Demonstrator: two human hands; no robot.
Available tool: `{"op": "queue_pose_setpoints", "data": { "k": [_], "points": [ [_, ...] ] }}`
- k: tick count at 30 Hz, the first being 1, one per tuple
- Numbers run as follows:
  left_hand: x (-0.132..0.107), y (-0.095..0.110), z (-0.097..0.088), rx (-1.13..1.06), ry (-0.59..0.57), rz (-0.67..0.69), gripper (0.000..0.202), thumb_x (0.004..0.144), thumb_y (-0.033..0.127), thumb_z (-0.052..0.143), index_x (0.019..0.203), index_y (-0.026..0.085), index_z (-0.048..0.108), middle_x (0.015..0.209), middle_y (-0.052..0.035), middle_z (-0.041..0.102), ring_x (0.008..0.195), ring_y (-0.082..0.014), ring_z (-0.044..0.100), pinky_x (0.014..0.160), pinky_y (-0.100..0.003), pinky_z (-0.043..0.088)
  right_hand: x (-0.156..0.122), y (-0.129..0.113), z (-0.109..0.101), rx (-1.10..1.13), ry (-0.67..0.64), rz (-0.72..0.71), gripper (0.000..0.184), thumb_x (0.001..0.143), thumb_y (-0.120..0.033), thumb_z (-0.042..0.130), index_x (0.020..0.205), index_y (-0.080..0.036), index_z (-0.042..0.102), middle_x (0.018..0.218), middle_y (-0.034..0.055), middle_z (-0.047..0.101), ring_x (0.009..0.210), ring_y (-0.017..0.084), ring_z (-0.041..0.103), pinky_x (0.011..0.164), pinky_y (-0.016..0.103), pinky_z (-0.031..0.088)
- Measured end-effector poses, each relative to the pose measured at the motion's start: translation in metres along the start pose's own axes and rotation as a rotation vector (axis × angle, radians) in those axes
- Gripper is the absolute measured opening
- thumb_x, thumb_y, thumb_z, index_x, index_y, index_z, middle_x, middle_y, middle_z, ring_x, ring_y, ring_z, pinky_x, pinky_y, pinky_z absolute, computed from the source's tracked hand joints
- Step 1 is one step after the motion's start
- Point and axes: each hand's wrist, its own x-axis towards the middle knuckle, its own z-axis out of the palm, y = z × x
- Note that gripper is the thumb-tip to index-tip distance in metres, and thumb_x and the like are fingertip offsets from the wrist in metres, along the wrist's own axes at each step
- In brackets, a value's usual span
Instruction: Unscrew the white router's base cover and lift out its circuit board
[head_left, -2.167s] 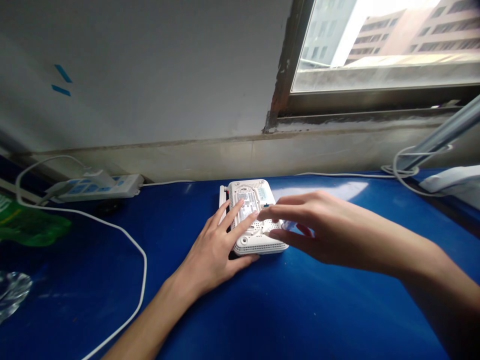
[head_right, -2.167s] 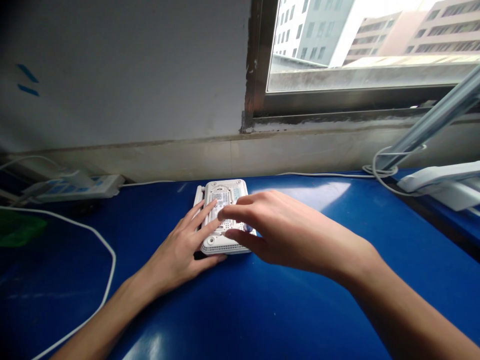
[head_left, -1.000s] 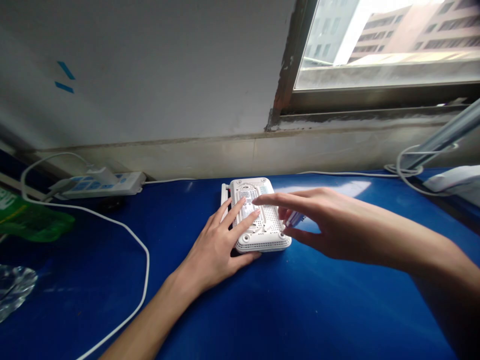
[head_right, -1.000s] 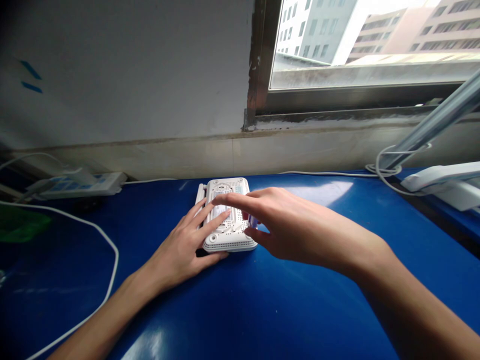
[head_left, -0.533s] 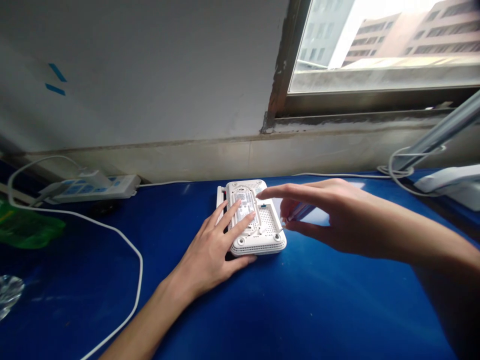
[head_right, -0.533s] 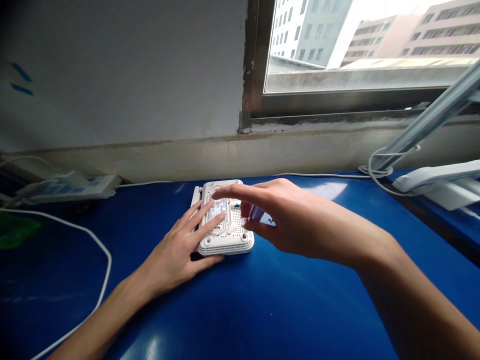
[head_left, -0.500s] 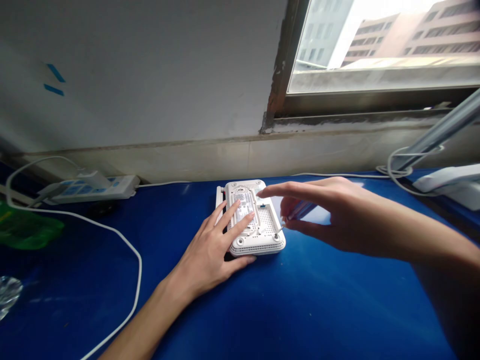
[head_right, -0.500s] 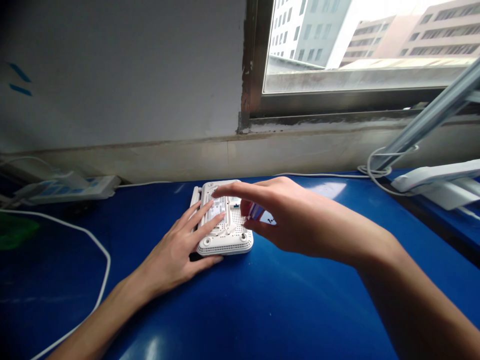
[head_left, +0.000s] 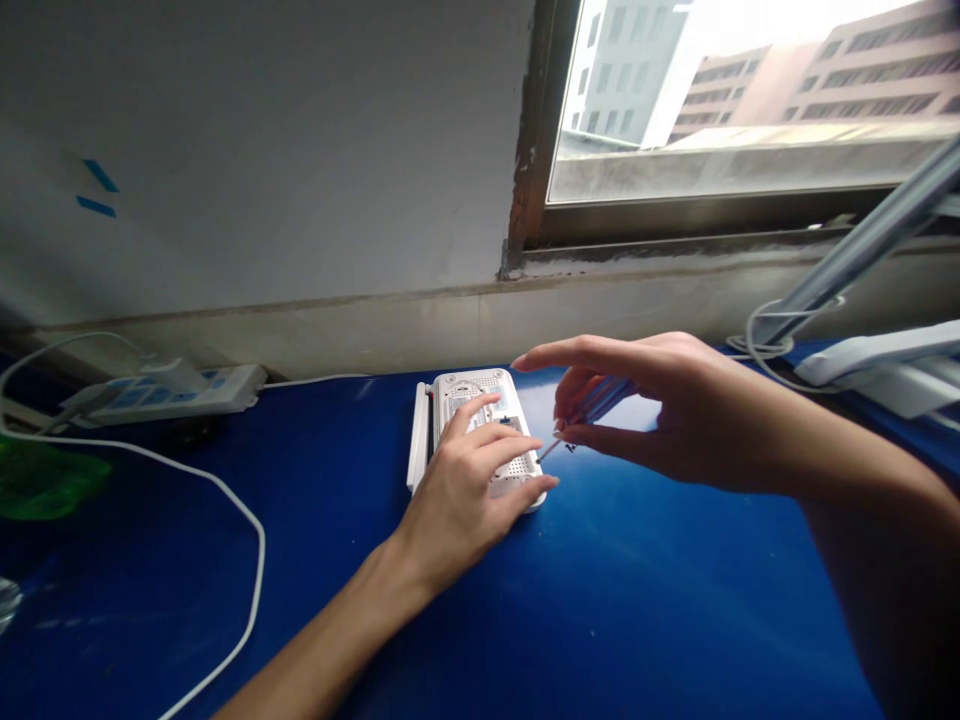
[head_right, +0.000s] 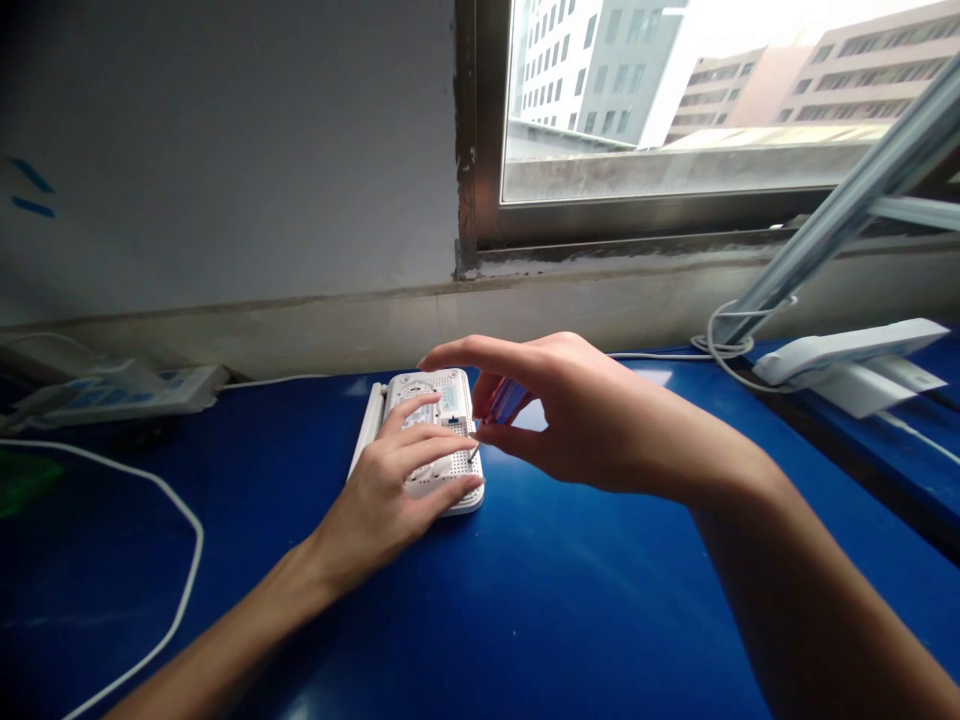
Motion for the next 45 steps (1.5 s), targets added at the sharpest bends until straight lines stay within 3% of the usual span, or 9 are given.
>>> {"op": "queue_pose_setpoints", "data": {
  "k": [2,8,10,15,20,26,33,42,45],
  "points": [
    [0.010,-0.003,0.009,-0.039,0.007,0.063,0.010,0.099,0.021,0.073,0.101,0.020,0.083,0.100,-0.0047,0.083,0.137,-0.0339,0.057,0.119,-0.053,0.047,-0.004,0.005,-0.005,-0.031,0.003,0.001,0.055,0.091,-0.019,0.073,0.145,-0.028,0.062,0.092,0.0003,0.080,0.076,0.016,0.076,0.069,0.024,0.059],
    [0.035,-0.008,0.023,0.074,-0.116,0.098,0.014,0.097,0.014,0.070,0.095,0.017,0.083,0.093,-0.0076,0.081,0.128,-0.0345,0.060,0.111,-0.051,0.051,-0.017,0.030,-0.021,-0.078,-0.045,0.136,0.060,0.090,-0.020,0.073,0.146,-0.035,0.061,0.090,-0.0015,0.081,0.073,0.017,0.077,0.063,0.024,0.059],
    [0.043,-0.006,0.026,0.081,-0.137,0.078,0.011,0.094,0.017,0.074,0.099,0.017,0.084,0.097,-0.0090,0.082,0.129,-0.0366,0.059,0.112,-0.054,0.050,-0.019,0.038,-0.023,-0.062,-0.048,0.175,0.059,0.088,-0.018,0.074,0.144,-0.034,0.064,0.088,-0.0016,0.081,0.072,0.017,0.076,0.063,0.024,0.058],
    [0.061,0.000,0.042,0.064,-0.181,0.011,0.031,0.085,0.034,0.088,0.111,0.020,0.083,0.106,-0.0083,0.083,0.133,-0.0385,0.058,0.107,-0.053,0.054,-0.019,0.051,-0.023,0.010,-0.067,0.215,0.058,0.086,-0.017,0.075,0.141,-0.031,0.065,0.088,-0.0013,0.080,0.072,0.016,0.076,0.061,0.023,0.057],
    [0.074,0.003,0.056,0.054,-0.198,-0.038,0.005,0.092,0.028,0.081,0.093,0.026,0.085,0.100,-0.0030,0.084,0.126,-0.0296,0.065,0.102,-0.042,0.057,-0.019,0.055,-0.026,0.056,-0.065,0.258,0.058,0.084,-0.020,0.076,0.141,-0.029,0.066,0.087,-0.0009,0.080,0.072,0.017,0.075,0.060,0.025,0.056],
    [0.085,-0.003,0.055,0.149,-0.310,-0.002,0.013,0.090,0.012,0.077,0.093,0.022,0.086,0.095,-0.0088,0.082,0.120,-0.0312,0.068,0.099,-0.043,0.056,-0.022,0.059,-0.030,0.029,-0.067,0.291,0.056,0.085,-0.023,0.076,0.140,-0.028,0.067,0.085,-0.0005,0.080,0.070,0.017,0.074,0.058,0.025,0.054],
    [0.091,-0.008,0.054,0.243,-0.449,0.069,0.020,0.090,0.008,0.073,0.097,0.020,0.087,0.095,-0.0097,0.082,0.111,-0.0321,0.071,0.094,-0.042,0.056,-0.021,0.059,-0.032,-0.005,-0.085,0.316,0.053,0.087,-0.022,0.074,0.139,-0.026,0.067,0.083,-0.0013,0.079,0.069,0.016,0.074,0.058,0.024,0.053],
    [0.089,-0.005,0.051,0.282,-0.456,0.068,0.020,0.090,0.009,0.073,0.097,0.021,0.086,0.094,-0.0079,0.081,0.109,-0.0298,0.071,0.094,-0.038,0.057,-0.022,0.059,-0.034,-0.001,-0.097,0.317,0.053,0.088,-0.027,0.073,0.140,-0.026,0.066,0.084,-0.0007,0.080,0.070,0.016,0.074,0.059,0.025,0.053],
    [0.087,-0.005,0.048,0.286,-0.431,0.075,0.019,0.091,0.010,0.074,0.100,0.021,0.086,0.098,-0.0073,0.082,0.117,-0.0296,0.069,0.098,-0.038,0.058,-0.023,0.062,-0.032,-0.002,-0.102,0.313,0.052,0.088,-0.027,0.073,0.140,-0.026,0.066,0.085,-0.0007,0.079,0.069,0.016,0.073,0.058,0.024,0.052]
  ]
}}
